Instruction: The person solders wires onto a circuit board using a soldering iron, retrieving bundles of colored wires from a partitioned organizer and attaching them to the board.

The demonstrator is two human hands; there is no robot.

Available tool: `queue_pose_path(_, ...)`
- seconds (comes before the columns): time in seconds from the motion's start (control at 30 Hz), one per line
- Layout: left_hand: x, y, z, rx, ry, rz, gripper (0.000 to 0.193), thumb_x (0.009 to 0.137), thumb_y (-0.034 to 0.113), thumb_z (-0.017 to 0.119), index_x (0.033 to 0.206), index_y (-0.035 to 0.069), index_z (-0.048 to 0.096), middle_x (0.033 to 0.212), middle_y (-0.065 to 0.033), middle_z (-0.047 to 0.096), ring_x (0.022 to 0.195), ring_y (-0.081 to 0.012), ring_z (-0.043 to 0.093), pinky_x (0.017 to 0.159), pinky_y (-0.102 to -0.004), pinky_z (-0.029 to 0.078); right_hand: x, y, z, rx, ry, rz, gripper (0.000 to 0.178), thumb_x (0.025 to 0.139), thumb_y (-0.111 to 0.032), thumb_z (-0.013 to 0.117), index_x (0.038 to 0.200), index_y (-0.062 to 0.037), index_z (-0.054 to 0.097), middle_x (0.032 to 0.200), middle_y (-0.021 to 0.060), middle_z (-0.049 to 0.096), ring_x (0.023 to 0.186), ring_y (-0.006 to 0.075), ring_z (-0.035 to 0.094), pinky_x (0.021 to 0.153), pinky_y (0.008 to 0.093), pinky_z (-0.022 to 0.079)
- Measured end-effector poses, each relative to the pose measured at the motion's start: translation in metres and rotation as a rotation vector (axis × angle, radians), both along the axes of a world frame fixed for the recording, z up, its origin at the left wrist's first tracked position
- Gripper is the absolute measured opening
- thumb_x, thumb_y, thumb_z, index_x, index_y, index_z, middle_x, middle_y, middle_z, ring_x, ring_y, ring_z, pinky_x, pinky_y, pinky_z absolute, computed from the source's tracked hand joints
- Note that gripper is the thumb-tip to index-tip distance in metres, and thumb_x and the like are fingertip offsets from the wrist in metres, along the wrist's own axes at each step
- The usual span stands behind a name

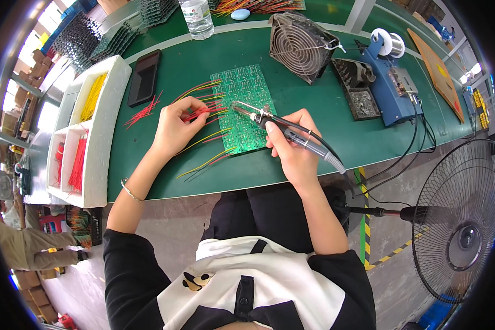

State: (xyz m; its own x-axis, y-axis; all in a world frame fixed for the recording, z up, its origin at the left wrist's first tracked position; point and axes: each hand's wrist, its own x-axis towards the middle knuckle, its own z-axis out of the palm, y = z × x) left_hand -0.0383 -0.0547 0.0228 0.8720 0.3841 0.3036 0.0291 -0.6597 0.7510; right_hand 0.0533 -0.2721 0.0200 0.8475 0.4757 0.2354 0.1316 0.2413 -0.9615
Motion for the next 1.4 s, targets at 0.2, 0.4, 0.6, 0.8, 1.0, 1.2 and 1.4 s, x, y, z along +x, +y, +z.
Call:
queue_pose_path(0.2, -0.001, 0.000, 0.001, 0.016, 0.018, 0.007, 0.008, 0.075, 0.006, 0.065, 0.081, 0.001, 0.062, 0.072, -0.0004, 0.063, 0.053, -0.0033, 0.040, 0.049, -0.0207, 0.034, 0.000, 0.000, -0.001, -0.013, -0.002, 0.004, 0.019, 0.082, -0.009, 0.065, 0.081, -0.0029, 0.047, 0.065, 0.0056, 0.058, 0.052, 0.0062, 0.054, 0.044, 0.0183, 0.042)
queue_pose_path(0.4, 0.001, 0.002, -0.001, 0.026, 0.016, 0.014, 0.009, 0.076, 0.007, 0.066, 0.082, 0.001, 0.064, 0.073, 0.0000, 0.063, 0.053, -0.0031, 0.041, 0.049, -0.0204, 0.036, 0.000, 0.000, -0.001, -0.014, -0.007, 0.008, 0.019, 0.082, -0.009, 0.065, 0.081, -0.0030, 0.047, 0.066, 0.0053, 0.059, 0.052, 0.0061, 0.054, 0.044, 0.0181, 0.042)
queue_pose_path(0.6, -0.001, 0.003, 0.004, 0.016, 0.040, 0.034, 0.012, 0.074, 0.010, 0.067, 0.083, 0.002, 0.064, 0.073, -0.0050, 0.065, 0.052, -0.0121, 0.050, 0.052, -0.0259, 0.042, 0.000, 0.000, -0.001, -0.014, 0.001, -0.003, 0.019, 0.082, -0.010, 0.065, 0.082, -0.0030, 0.047, 0.066, 0.0055, 0.059, 0.053, 0.0061, 0.053, 0.044, 0.0182, 0.042)
queue_pose_path(0.8, -0.016, 0.026, 0.013, -0.095, -0.130, 0.155, 0.011, 0.079, 0.008, 0.066, 0.087, 0.001, 0.064, 0.072, -0.0007, 0.063, 0.055, -0.0039, 0.048, 0.052, -0.0204, 0.040, 0.001, 0.000, -0.001, 0.015, 0.007, 0.016, 0.019, 0.083, -0.009, 0.065, 0.082, -0.0030, 0.047, 0.066, 0.0060, 0.059, 0.052, 0.0062, 0.053, 0.045, 0.0184, 0.041)
queue_pose_path(1.0, -0.040, 0.028, 0.028, -0.085, -0.403, 0.378, 0.008, 0.085, 0.004, 0.059, 0.091, -0.001, 0.062, 0.080, 0.0013, 0.059, 0.058, -0.0001, 0.043, 0.049, -0.0157, 0.033, 0.000, -0.004, -0.001, 0.092, 0.028, -0.042, 0.019, 0.083, -0.009, 0.064, 0.083, -0.0028, 0.047, 0.067, 0.0071, 0.059, 0.053, 0.0067, 0.053, 0.046, 0.0184, 0.042)
queue_pose_path(1.2, -0.028, -0.031, 0.018, -0.023, -0.066, 0.072, 0.012, 0.077, -0.002, 0.060, 0.086, 0.004, 0.066, 0.076, 0.0020, 0.056, 0.055, -0.0013, 0.037, 0.048, -0.0176, 0.029, 0.000, -0.021, -0.008, 0.112, 0.073, -0.040, 0.020, 0.082, -0.009, 0.065, 0.084, -0.0027, 0.046, 0.067, 0.0077, 0.059, 0.053, 0.0070, 0.054, 0.046, 0.0180, 0.042)
queue_pose_path(1.4, -0.022, -0.034, -0.006, -0.074, -0.051, 0.095, 0.010, 0.077, 0.000, 0.062, 0.086, 0.002, 0.065, 0.073, 0.0022, 0.059, 0.055, 0.0001, 0.037, 0.047, -0.0174, 0.029, -0.006, -0.021, -0.005, 0.086, 0.092, 0.031, 0.020, 0.082, -0.009, 0.065, 0.085, -0.0025, 0.046, 0.071, 0.0085, 0.060, 0.054, 0.0067, 0.054, 0.045, 0.0177, 0.041)
